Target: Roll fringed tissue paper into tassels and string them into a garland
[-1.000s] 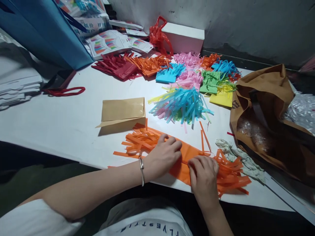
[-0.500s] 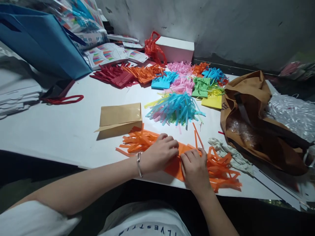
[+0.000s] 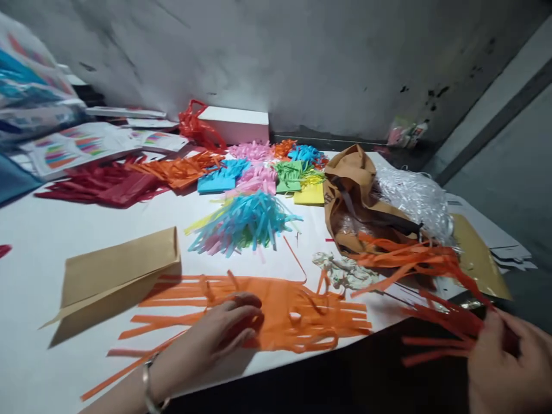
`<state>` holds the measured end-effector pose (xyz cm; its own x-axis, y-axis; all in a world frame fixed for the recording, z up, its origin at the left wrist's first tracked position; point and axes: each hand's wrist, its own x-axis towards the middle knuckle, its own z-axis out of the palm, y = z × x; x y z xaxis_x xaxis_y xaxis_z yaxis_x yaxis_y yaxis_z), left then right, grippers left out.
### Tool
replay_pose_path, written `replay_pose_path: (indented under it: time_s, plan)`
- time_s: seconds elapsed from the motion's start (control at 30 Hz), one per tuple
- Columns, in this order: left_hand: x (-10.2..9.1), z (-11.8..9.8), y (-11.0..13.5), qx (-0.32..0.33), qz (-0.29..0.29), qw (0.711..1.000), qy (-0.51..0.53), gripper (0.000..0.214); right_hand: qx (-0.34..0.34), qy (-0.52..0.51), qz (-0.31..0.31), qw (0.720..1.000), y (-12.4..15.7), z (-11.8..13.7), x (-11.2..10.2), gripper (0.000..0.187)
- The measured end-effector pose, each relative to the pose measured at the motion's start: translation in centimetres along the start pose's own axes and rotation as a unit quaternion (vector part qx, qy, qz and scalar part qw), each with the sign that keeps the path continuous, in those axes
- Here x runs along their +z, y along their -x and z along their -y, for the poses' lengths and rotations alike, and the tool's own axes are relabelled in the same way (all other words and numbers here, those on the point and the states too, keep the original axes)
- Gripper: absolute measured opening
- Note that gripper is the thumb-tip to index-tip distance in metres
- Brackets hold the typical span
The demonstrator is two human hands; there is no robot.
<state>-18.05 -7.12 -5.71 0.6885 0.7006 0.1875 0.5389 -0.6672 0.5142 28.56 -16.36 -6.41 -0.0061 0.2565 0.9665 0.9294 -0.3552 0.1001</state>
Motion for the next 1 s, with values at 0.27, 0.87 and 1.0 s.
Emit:
replay_pose_path:
  time_s: [0.27,0.87,1.0]
  plan:
    - [-1.2,-9.5,-6.5,0.037,0.04,0.975,0.214,0.026,-0.379,-0.321,0.145,0.856,-5.0,9.2,-6.4,0.036]
    - [6.5,-11.8,-14.2,-0.094,0.116,0.874,0.463,0.037,0.294,-0.521,0.204,0.775,3.1,14.2,-4.9,0.023]
    - [5.6,-12.0,-15.2,0.04,0.062,0.963,0.26,0.021,0.335,-0.483,0.239,0.773,3.2,14.0,-3.9,0.025]
